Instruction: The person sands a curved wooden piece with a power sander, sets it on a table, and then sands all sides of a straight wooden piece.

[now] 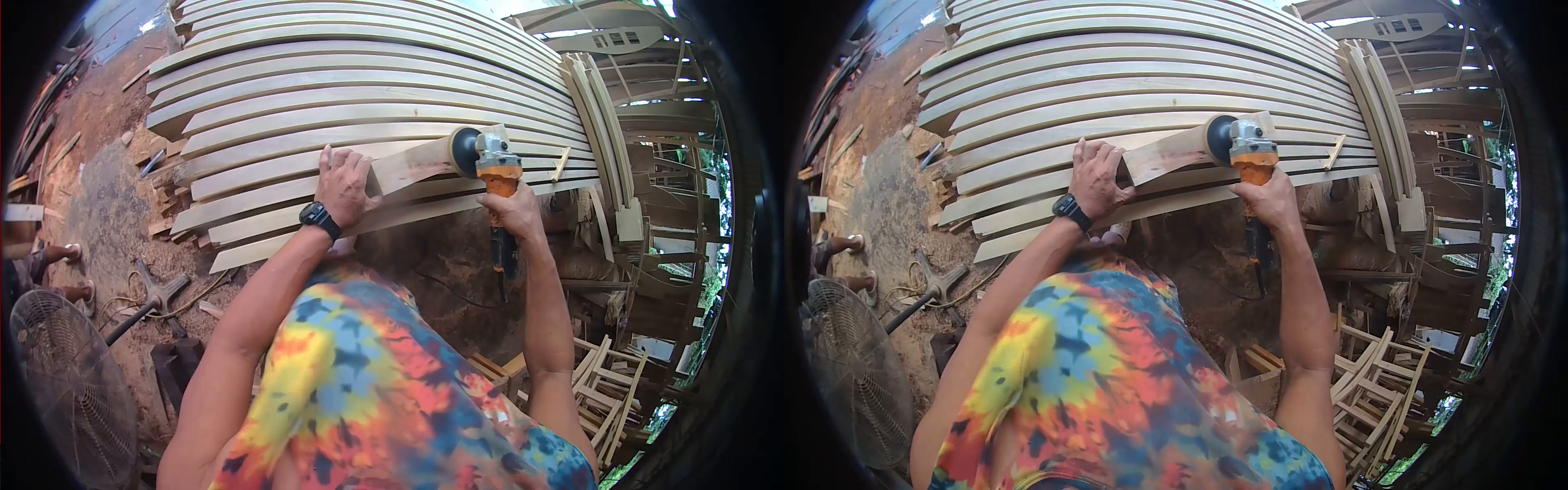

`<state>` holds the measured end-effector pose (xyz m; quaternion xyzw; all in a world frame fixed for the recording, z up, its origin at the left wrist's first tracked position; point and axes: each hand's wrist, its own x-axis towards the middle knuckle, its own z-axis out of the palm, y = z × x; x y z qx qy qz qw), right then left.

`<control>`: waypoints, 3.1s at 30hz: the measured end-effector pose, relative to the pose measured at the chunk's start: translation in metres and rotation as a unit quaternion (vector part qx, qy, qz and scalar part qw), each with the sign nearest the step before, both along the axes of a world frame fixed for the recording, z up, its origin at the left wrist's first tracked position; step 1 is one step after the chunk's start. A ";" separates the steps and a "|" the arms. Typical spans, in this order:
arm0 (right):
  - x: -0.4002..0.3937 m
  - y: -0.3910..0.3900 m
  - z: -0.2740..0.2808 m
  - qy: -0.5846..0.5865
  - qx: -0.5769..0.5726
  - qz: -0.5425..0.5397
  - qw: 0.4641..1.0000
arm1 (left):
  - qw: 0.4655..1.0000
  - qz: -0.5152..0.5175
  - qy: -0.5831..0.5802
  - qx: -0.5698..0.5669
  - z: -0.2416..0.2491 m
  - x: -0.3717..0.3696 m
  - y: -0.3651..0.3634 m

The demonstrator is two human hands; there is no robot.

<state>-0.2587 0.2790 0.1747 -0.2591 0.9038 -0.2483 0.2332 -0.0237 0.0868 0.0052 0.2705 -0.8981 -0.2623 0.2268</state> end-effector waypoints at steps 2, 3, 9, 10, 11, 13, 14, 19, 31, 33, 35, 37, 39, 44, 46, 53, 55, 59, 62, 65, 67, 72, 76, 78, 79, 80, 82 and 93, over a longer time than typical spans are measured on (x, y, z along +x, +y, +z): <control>0.016 -0.006 -0.001 0.014 0.014 0.011 1.000 | 1.000 0.002 0.001 -0.001 -0.001 0.000 0.000; 0.023 -0.008 -0.004 0.037 0.023 0.023 0.999 | 1.000 0.003 0.000 0.000 -0.001 0.000 0.000; 0.068 -0.019 -0.002 0.105 0.050 0.083 0.990 | 1.000 0.008 0.017 -0.017 -0.003 0.001 0.000; 0.068 -0.019 -0.001 0.105 0.050 0.084 0.990 | 1.000 0.006 0.016 -0.015 -0.002 0.001 -0.001; 0.069 -0.019 -0.001 0.111 0.047 0.081 0.989 | 1.000 0.003 0.014 -0.013 -0.002 0.001 -0.001; 0.065 -0.018 0.000 0.117 0.044 0.078 0.989 | 1.000 0.003 0.018 -0.017 -0.005 0.002 -0.001; 0.059 -0.017 0.000 0.117 0.054 0.068 0.989 | 1.000 0.002 0.022 -0.021 -0.005 0.002 -0.001; 0.055 -0.012 -0.006 0.081 0.045 0.053 0.994 | 1.000 -0.002 0.024 -0.016 -0.005 0.000 -0.002; -0.024 0.014 -0.001 0.052 0.045 -0.004 0.998 | 1.000 -0.014 0.000 -0.019 -0.005 0.001 -0.004; -0.058 0.029 -0.010 0.054 0.004 -0.035 0.998 | 0.999 -0.016 0.006 -0.030 -0.011 0.001 -0.002; -0.069 0.040 -0.007 0.019 -0.026 -0.054 0.998 | 0.999 -0.010 0.013 -0.044 -0.009 0.001 -0.001; -0.065 0.041 -0.005 -0.037 -0.090 -0.077 0.992 | 0.996 0.039 0.078 -0.028 -0.001 -0.002 0.004; -0.057 0.041 -0.004 -0.047 -0.095 -0.080 0.991 | 0.998 0.012 0.053 -0.023 -0.002 0.000 -0.001; -0.066 0.044 0.000 -0.066 -0.088 -0.082 0.991 | 1.000 -0.015 0.013 -0.004 0.001 0.021 -0.012; -0.066 0.044 0.000 -0.124 -0.106 -0.087 0.983 | 1.000 -0.016 0.023 -0.007 0.002 0.041 -0.017; -0.059 0.019 -0.009 -0.142 -0.068 -0.045 0.987 | 0.998 0.013 0.060 -0.008 -0.001 0.052 -0.013; -0.062 0.012 -0.010 -0.150 -0.065 -0.039 0.986 | 0.999 0.013 0.049 -0.003 0.001 0.052 -0.013; -0.061 0.003 -0.011 -0.162 -0.062 -0.008 0.985 | 1.000 0.011 0.027 0.004 0.003 0.052 -0.014; -0.051 -0.001 -0.007 -0.154 -0.053 0.010 0.987 | 1.000 0.007 0.029 0.005 0.000 0.052 -0.015; -0.039 -0.004 -0.004 -0.126 -0.029 0.034 0.991 | 0.999 -0.003 0.051 -0.004 -0.002 0.052 -0.015; -0.026 -0.007 0.000 -0.091 -0.018 0.058 0.994 | 0.999 -0.006 0.052 -0.005 -0.003 0.052 -0.016; 0.002 -0.017 0.008 -0.028 0.033 0.065 0.997 | 0.998 -0.020 0.057 -0.007 -0.005 0.052 -0.018; 0.013 -0.020 0.005 0.016 0.050 0.079 0.996 | 0.999 -0.020 0.050 0.002 -0.004 0.052 -0.017; 0.021 -0.025 0.010 0.039 0.056 0.090 0.994 | 0.998 -0.020 0.052 0.005 -0.003 0.052 -0.017; 0.027 -0.029 0.016 0.038 0.068 0.090 0.993 | 0.999 -0.020 0.048 0.007 -0.002 0.052 -0.017; 0.031 -0.031 0.019 0.037 0.080 0.090 0.992 | 0.999 -0.020 0.044 0.010 -0.001 0.052 -0.016; 0.037 -0.034 0.020 0.048 0.087 0.103 0.990 | 0.999 -0.018 0.044 0.013 -0.002 0.052 -0.016; 0.060 -0.044 0.018 0.084 0.122 0.169 0.974 | 0.999 -0.020 0.047 0.013 -0.004 0.050 -0.017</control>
